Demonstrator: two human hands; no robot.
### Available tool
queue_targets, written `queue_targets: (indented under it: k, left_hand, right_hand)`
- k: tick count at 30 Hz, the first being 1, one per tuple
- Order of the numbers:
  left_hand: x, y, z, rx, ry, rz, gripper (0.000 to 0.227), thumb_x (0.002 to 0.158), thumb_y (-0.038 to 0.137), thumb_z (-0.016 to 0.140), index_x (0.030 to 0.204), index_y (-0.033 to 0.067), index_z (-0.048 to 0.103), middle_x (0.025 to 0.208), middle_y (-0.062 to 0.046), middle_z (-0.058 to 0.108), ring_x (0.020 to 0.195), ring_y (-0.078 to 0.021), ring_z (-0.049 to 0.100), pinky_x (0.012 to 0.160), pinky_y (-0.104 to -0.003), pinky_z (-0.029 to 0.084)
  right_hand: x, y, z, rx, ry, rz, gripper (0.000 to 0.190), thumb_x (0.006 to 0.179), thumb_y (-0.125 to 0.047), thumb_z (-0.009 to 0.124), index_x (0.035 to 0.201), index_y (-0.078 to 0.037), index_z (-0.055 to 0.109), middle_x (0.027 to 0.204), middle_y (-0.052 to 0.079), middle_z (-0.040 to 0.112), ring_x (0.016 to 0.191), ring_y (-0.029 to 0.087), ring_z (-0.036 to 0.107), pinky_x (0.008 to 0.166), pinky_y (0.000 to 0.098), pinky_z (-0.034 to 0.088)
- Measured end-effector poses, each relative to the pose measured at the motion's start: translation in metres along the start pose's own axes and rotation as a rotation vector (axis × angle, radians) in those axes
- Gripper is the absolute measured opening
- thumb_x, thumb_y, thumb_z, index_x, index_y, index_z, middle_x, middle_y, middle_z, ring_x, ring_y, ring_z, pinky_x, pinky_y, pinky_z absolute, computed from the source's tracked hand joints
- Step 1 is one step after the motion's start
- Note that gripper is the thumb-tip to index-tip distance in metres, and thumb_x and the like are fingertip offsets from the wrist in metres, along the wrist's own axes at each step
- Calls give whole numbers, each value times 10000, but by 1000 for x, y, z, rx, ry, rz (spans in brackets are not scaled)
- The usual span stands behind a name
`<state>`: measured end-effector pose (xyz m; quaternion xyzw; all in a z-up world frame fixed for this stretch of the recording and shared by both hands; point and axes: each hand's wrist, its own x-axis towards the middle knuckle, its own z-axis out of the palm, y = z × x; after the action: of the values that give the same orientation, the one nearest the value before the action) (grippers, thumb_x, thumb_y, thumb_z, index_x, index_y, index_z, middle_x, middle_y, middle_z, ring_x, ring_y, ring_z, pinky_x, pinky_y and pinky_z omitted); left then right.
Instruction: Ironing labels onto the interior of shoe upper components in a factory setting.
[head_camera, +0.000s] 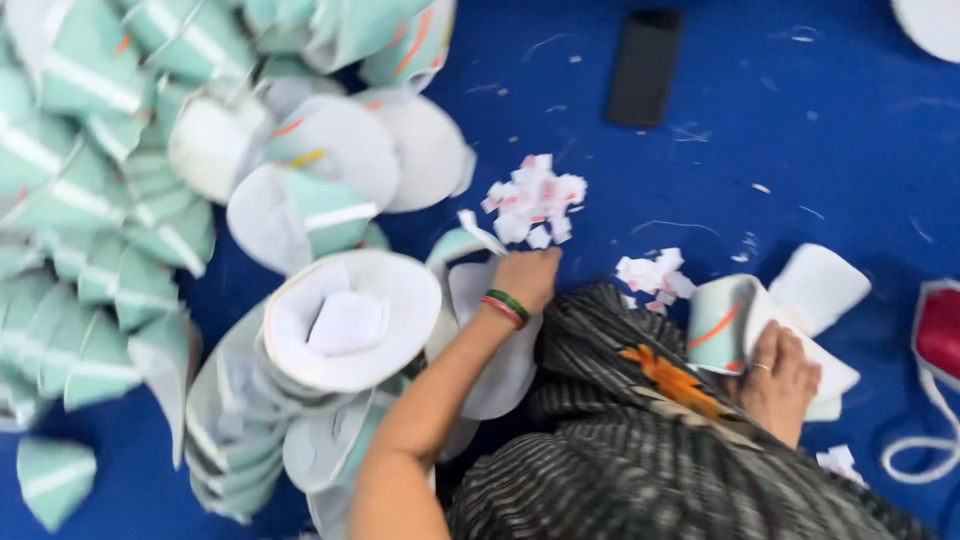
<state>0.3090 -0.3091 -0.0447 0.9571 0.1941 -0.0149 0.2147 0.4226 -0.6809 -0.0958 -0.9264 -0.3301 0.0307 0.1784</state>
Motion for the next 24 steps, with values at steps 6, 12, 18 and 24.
queue_targets:
  k: [6, 12, 18, 24]
  left_hand:
    - [-52, -42, -33, 427, -236, -166, 113, 849, 156, 631, 901, 157, 732, 834, -97, 740, 833, -290, 729, 795, -429, 504]
    - [-97, -74, 0, 570, -431, -43, 107, 839, 154, 693, 919, 190, 754, 903, -57, 743, 989, -241, 710, 875, -382, 474]
    - [-95, -48, 1, 164, -435, -54, 482, 691, 296, 845, 1111, 130, 678, 1093, -103, 680, 1065, -320, 661, 857, -471, 523]
    - [-111, -71, 29, 27, -376, -157, 382, 791, 242, 768, 1137, 119, 660, 1103, -134, 666, 1027, -359, 674, 829, -476, 558]
  right_hand:
    - [-3, 40, 18, -100, -5, 10, 860, 791, -139, 772, 1587, -96, 449, 1524, 173, 502, 1436, 365, 480, 1206, 609, 335]
    - [-1, 40, 23, -169, -34, 22, 954, 791, -192, 781, 1664, -119, 404, 1553, 221, 508, 1488, 390, 476, 1224, 657, 321]
    - [2, 14, 8, -206, 6, 25, 835, 883, -264, 759, 1624, -125, 399, 1541, 242, 516, 1482, 389, 474, 1202, 666, 319]
    - [11, -20, -20, -74, 29, 9, 895, 831, -364, 782, 1591, -60, 419, 1482, 300, 509, 1438, 439, 463, 1122, 665, 306]
